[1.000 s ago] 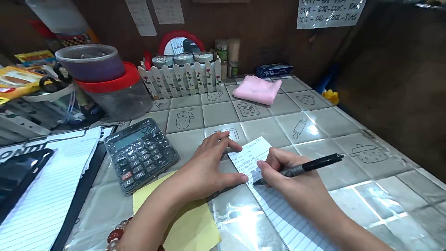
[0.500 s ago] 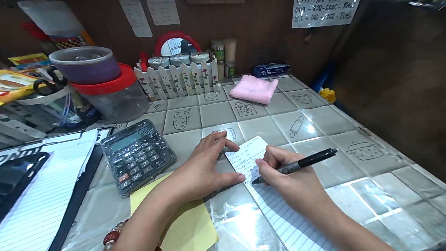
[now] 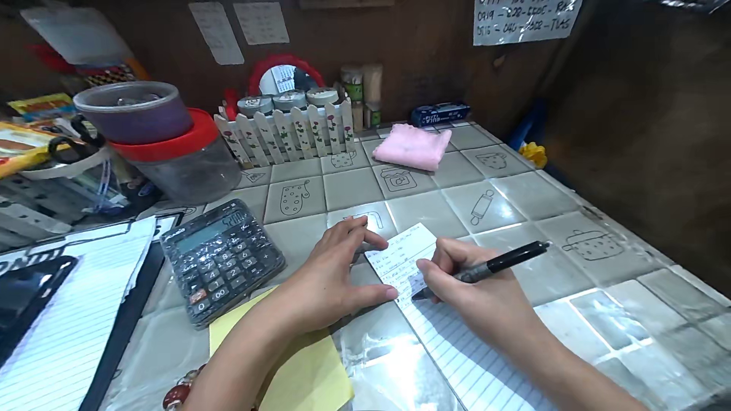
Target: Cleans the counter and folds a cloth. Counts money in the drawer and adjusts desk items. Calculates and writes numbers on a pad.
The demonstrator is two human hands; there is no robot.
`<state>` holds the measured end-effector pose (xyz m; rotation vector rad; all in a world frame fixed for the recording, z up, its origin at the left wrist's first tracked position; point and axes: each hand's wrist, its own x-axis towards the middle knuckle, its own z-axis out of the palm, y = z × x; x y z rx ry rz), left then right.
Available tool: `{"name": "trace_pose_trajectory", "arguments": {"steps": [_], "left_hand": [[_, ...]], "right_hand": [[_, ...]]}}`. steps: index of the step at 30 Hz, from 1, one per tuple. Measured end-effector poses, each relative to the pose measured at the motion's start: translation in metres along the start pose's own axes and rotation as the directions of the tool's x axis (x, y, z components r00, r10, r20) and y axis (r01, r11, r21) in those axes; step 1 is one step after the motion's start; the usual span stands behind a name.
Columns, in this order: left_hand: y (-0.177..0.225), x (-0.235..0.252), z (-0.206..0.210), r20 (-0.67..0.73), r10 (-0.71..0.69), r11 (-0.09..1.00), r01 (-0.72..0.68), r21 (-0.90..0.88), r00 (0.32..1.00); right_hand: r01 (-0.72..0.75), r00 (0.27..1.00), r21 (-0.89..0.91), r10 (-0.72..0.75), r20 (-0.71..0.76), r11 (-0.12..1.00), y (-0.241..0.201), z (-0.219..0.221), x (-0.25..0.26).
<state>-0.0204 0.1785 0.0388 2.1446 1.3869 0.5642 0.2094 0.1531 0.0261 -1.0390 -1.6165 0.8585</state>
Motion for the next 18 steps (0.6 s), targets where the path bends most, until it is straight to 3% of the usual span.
{"name": "trace_pose_trajectory", "arguments": {"steps": [18], "left_hand": [[0.0001, 0.0000, 0.0001, -0.001, 0.002, 1.000, -0.002, 0.022, 1.000]], "right_hand": [[-0.013, 1.000, -0.006, 0.013, -0.001, 1.000, -0.0020, 0.0000, 0.0015]]}}
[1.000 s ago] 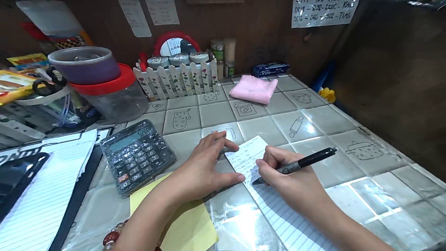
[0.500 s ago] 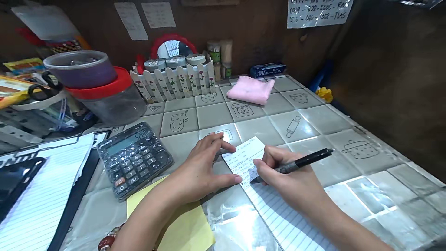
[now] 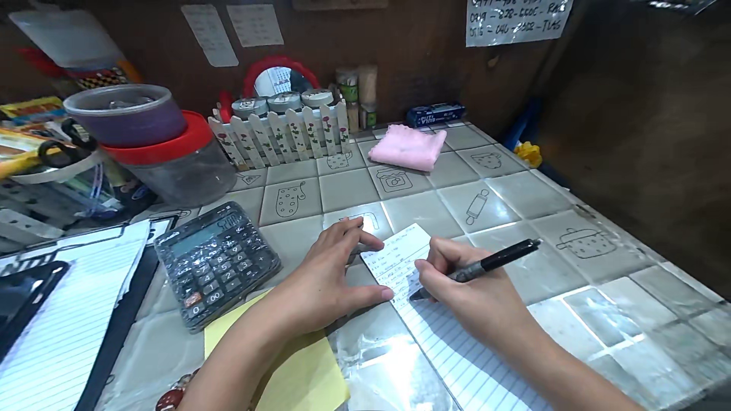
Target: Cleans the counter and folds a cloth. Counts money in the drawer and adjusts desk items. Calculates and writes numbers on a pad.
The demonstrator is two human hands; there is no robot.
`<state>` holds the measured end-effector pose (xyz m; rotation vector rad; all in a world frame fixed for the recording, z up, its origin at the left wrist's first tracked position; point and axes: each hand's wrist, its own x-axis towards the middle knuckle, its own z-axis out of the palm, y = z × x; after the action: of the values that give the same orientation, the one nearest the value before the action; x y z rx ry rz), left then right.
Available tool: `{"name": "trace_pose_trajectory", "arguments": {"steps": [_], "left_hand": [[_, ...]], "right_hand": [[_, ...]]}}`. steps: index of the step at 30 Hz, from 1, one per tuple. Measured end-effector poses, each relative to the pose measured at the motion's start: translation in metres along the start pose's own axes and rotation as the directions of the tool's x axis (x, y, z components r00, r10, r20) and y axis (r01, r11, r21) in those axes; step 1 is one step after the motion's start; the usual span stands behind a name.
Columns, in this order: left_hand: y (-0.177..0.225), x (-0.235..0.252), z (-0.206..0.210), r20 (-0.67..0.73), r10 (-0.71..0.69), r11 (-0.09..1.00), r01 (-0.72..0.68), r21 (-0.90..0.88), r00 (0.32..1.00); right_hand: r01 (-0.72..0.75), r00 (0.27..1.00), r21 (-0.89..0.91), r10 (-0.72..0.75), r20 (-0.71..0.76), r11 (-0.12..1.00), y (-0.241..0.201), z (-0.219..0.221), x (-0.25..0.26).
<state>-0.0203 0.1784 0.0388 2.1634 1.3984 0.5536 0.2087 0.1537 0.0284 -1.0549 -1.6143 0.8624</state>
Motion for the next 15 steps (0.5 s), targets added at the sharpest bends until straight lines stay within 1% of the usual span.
{"name": "trace_pose_trajectory", "arguments": {"steps": [4, 6, 11, 15], "left_hand": [[-0.0007, 0.0002, 0.0004, -0.004, 0.010, 1.000, -0.010, 0.007, 1.000], [-0.0008, -0.0002, 0.0004, -0.004, 0.009, 1.000, -0.009, -0.002, 1.000], [-0.0011, 0.0000, 0.0006, -0.010, 0.012, 1.000, -0.012, -0.005, 1.000], [-0.0013, 0.0003, 0.0011, -0.006, -0.002, 1.000, 0.002, -0.020, 1.000]], "right_hand": [[-0.032, 0.999, -0.029, 0.031, -0.036, 0.999, -0.0017, -0.0042, 0.0007], [-0.042, 0.999, -0.017, 0.041, -0.034, 0.999, -0.0014, -0.0054, 0.0004], [0.007, 1.000, -0.023, -0.007, -0.016, 1.000, 0.0020, -0.0037, -0.0003], [-0.004, 1.000, -0.018, 0.004, -0.002, 1.000, 0.0011, -0.0045, -0.0005]]}}
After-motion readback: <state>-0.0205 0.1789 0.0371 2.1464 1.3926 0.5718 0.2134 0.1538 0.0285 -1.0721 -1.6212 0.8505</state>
